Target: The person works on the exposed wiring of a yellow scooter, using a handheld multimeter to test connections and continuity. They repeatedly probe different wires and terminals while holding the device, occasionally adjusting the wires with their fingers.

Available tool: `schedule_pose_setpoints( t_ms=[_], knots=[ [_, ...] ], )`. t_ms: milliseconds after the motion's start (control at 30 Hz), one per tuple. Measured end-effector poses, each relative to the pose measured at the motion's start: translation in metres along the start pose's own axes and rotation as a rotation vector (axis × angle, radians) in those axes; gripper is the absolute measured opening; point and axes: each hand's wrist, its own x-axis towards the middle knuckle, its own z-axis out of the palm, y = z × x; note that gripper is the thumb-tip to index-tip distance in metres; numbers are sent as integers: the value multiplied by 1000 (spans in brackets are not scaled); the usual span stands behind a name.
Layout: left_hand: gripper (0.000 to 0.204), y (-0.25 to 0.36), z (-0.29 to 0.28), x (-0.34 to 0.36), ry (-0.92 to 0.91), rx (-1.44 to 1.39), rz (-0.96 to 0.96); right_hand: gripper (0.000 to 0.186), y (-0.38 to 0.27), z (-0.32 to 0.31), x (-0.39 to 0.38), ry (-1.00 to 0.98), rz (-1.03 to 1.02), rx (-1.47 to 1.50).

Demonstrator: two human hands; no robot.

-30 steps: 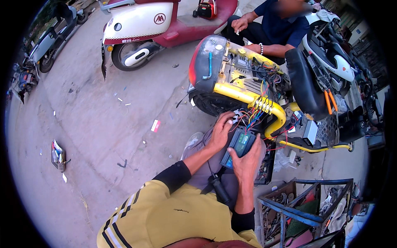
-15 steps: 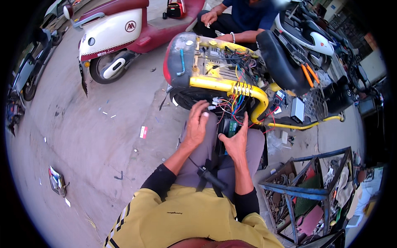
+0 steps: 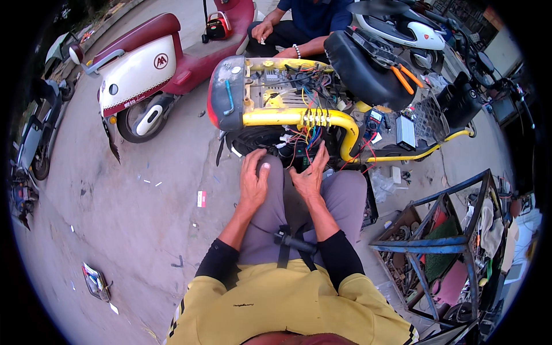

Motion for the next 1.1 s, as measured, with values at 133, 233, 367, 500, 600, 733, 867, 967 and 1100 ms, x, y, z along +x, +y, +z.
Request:
schedule_pose_setpoints(
  t_ms=[133, 233, 367, 500, 600, 733, 867, 967, 1100],
  knots=[
    [37, 2, 1, -1, -22, 37, 24, 124, 4, -3, -2, 8, -9, -118],
    [35, -3, -1, -2, -18, 111, 85, 120, -11, -21, -5, 7, 17, -162],
    [34, -5, 2, -4, -8, 123, 117, 111, -17, -58, -9, 22, 10, -7],
    [26, 7, 1, -1, -30, 164, 168, 55, -17, -109, -4, 37, 27, 40],
    [16, 3, -7, -5, -159, 180, 259, 29, 12, -134, 0, -31, -165, -252],
    [33, 3, -15, 6, -393, 284, 468, 16, 44, -146, -8, -37, -169, -285],
    [35, -16, -21, 11, -444, 275, 459, 13, 70, -133, 0, -42, 52, -77],
    [36, -10, -16, 8, -405, 267, 481, 13, 69, -124, 6, -86, 18, -117],
    [38, -8, -15, 8, -435, 254, 461, 17, 65, -118, 9, -96, -65, -106]
  ],
)
